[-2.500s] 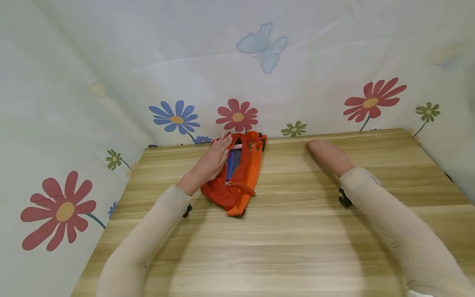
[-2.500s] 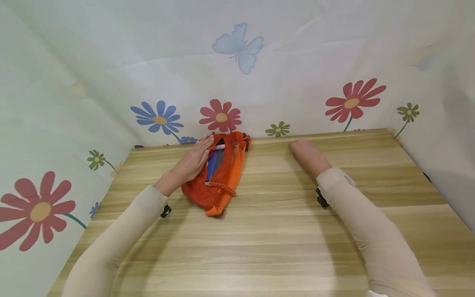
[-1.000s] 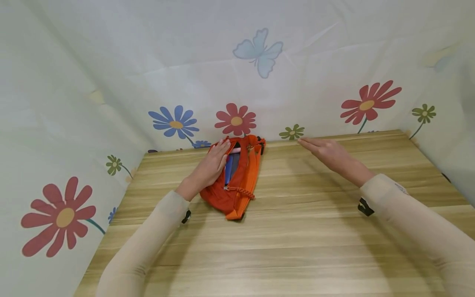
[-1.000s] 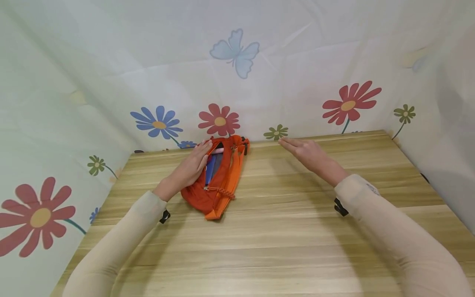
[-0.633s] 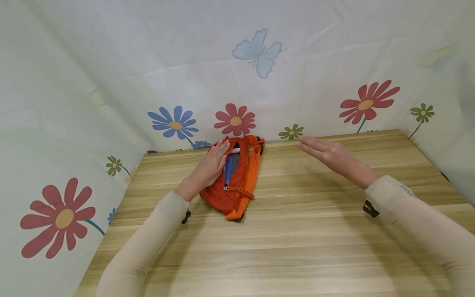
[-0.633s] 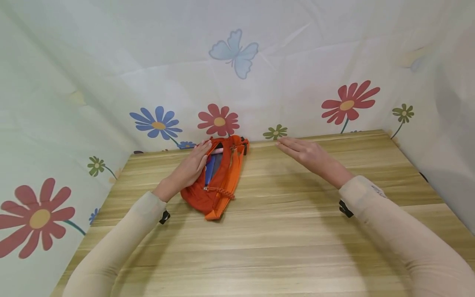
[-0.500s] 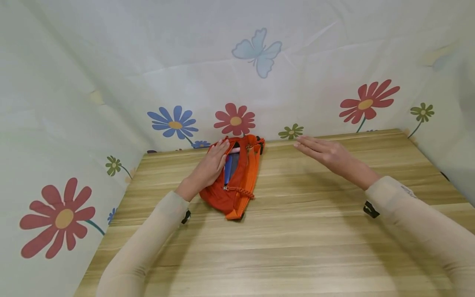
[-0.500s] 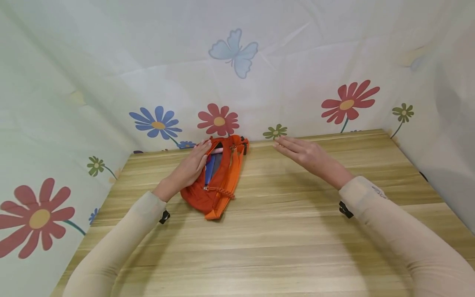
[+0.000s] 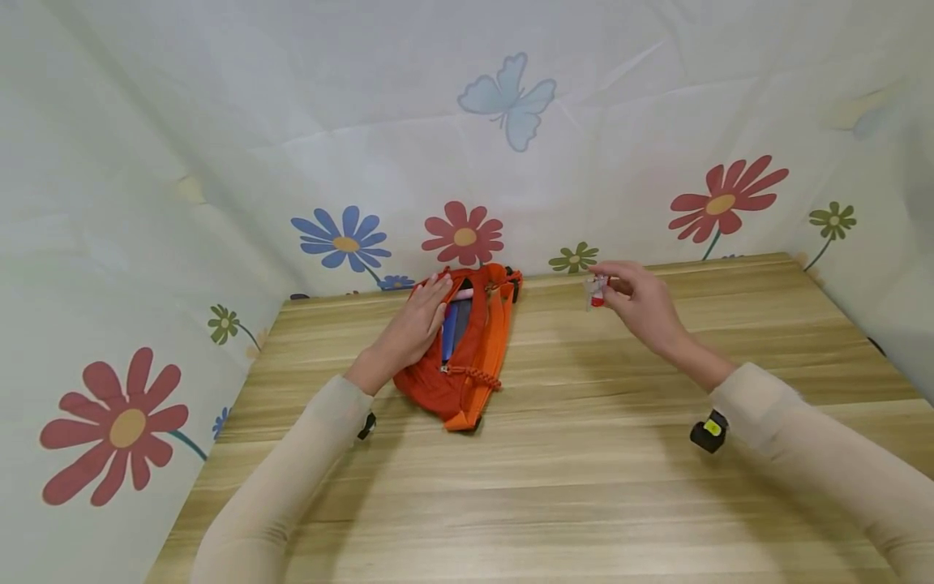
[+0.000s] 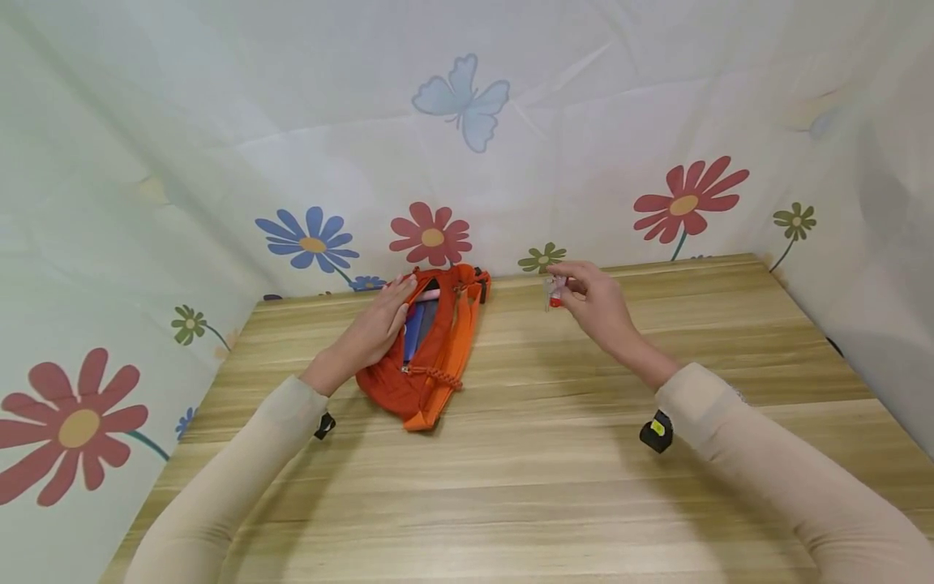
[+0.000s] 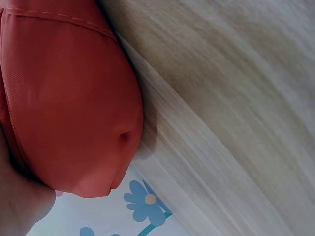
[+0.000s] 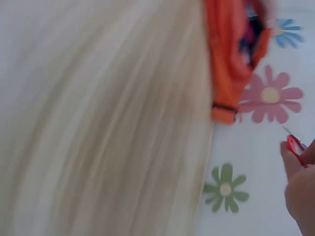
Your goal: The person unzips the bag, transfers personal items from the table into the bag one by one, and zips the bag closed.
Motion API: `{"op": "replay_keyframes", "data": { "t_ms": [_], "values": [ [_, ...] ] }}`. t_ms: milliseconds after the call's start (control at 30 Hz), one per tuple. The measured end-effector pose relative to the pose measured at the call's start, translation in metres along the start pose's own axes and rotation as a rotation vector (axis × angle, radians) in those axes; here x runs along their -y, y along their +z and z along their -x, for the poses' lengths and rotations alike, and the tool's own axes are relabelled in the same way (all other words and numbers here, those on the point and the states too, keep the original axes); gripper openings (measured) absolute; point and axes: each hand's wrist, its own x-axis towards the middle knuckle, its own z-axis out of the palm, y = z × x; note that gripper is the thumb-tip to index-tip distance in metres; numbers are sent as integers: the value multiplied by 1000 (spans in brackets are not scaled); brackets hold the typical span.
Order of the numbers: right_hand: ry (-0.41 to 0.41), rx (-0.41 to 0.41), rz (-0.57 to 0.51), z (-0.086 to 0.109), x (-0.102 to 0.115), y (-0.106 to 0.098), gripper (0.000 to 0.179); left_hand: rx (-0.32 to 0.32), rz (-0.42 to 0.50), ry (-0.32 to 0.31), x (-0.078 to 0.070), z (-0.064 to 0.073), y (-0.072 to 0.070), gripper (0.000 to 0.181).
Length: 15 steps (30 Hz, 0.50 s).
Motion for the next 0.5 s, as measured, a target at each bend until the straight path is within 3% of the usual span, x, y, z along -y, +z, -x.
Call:
{"op": "replay_keyframes", "data": {
  "t_ms": [67, 133, 267, 367, 500],
  "values": [
    [225, 28, -301, 0, 6, 0, 39, 0, 3, -1, 0, 1, 0, 54],
    [388, 28, -588, -1, 11, 0, 44, 5, 5, -5, 0, 1, 0, 54],
    [534, -9, -1003, -3, 17, -1, 44, 9, 15, -11, -1, 2, -1, 54],
    [582, -36, -1150, -4, 18, -1, 34, 7, 23, -13, 0, 2, -1, 54],
    [651, -40, -1116, -4, 17, 0, 34, 8, 22, -13, 0, 3, -1, 53]
  ]
}}
